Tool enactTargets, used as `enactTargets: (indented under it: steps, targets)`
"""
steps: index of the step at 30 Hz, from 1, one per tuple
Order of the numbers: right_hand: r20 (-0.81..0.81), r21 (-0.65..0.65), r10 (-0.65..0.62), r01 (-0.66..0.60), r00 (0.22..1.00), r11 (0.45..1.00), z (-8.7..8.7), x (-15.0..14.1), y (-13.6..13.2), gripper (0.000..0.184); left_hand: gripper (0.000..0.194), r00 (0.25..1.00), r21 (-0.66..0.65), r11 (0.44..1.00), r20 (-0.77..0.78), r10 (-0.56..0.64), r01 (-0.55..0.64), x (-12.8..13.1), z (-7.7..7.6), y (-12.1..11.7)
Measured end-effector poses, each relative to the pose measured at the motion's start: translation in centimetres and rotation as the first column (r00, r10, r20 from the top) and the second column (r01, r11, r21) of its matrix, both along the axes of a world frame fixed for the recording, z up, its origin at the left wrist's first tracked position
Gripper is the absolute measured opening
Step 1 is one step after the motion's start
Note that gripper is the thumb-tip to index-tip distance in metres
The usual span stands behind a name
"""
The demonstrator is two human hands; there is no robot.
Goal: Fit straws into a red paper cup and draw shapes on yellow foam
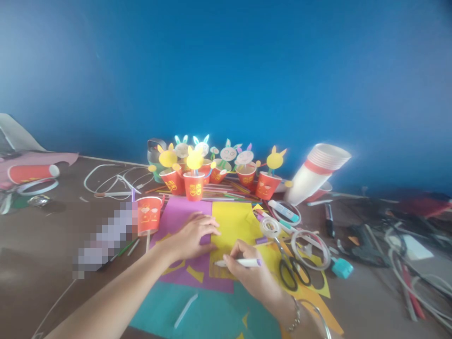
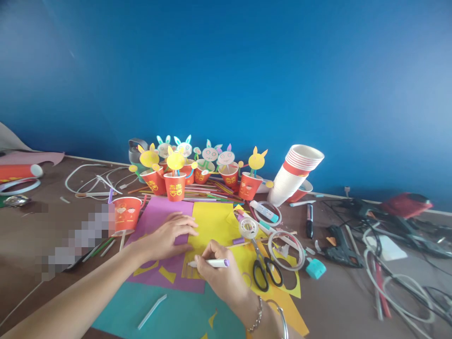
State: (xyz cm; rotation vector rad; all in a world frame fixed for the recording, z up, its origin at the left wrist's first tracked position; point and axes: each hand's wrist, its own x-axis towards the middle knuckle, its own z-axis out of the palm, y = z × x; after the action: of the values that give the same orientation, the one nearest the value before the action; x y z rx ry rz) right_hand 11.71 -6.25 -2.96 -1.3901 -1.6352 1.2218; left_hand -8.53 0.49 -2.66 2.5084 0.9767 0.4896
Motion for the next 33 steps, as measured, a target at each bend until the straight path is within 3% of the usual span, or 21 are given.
enactTargets:
  steps: [21, 28, 33]
  targets:
    - [0.005, -0.016, 0.047, -0.047, 0.999, 0.999, -0.31, 0.04, -0.07, 0.023, 0.029, 1.0, -0.025, 0.999, 0.005, 0.02, -0.02, 0.0, 0.27, -0.11]
    - [-0.031, -0.025, -0.033, 0.033, 0.999, 0.999, -0.12, 0.01, 0.23, 0.027, 0.027, 1.0, -0.011, 1.0, 0.004, 0.017, -0.017, 0.01, 0.19, -0.18]
    - [-0.009, -0.022, -0.005, 0.005, 1.0, 1.0, -0.28, 0.05, 0.07, 0.025, 0.027, 1.0, -0.008, 1.0, -0.004, 0.015, -0.015, 0.02, 0.27, -0.17]
